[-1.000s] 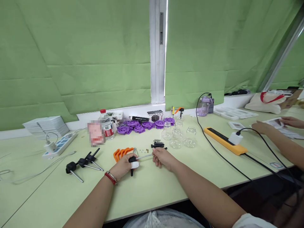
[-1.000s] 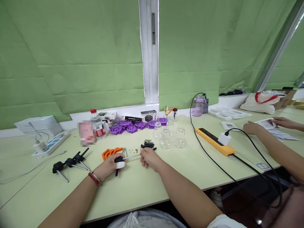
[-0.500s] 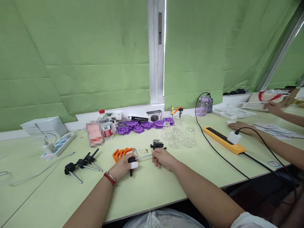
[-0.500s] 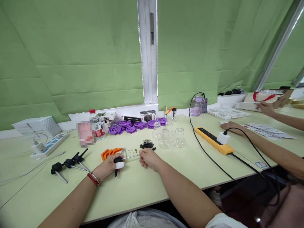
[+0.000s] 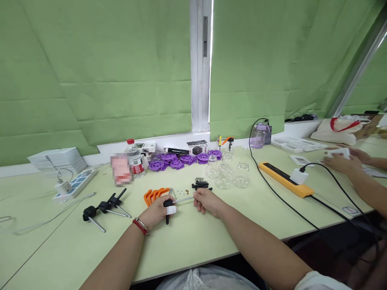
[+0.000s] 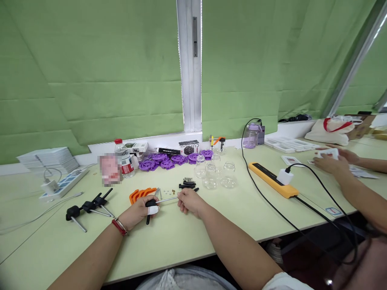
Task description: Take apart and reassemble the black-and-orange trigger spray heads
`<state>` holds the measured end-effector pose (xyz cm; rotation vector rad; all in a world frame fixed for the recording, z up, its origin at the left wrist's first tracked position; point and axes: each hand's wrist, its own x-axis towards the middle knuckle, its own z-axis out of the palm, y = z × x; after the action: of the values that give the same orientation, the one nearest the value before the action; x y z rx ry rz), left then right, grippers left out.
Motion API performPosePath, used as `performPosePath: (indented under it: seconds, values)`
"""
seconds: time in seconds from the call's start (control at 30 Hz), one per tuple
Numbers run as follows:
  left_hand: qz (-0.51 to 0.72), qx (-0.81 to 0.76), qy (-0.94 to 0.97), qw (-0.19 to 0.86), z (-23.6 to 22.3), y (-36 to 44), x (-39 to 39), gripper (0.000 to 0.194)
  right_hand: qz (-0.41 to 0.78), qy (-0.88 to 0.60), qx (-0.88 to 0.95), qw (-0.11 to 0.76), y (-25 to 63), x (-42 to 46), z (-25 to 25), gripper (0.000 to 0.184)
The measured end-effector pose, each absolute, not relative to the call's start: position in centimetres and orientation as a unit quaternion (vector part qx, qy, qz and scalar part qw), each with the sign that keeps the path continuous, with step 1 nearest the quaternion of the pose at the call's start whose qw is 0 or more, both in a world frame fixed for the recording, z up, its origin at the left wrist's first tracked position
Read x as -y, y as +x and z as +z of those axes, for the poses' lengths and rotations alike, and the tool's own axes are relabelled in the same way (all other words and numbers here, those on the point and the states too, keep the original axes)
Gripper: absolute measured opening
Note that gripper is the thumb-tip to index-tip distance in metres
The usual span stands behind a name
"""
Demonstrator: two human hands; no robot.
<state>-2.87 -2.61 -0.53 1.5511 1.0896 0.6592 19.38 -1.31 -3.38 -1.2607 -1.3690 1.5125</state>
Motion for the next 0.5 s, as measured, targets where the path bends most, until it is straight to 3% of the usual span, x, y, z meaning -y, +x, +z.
performPosePath:
  seconds: [0.17, 0.5]
  values:
    - [0.271, -0.459, 0.658, 0.532, -0.52, -2.88, 2.66, 0.03, 0.59, -0.49, 0.526, 0.367, 19.26, 1.22, -3.39, 0.026]
    - [0.259, -0.478, 0.661, 0.518, -0.33, -2.68, 2.78, 0.03, 0.602, -0.469, 0.537, 0.36, 19.63, 1.28, -3.5, 0.008]
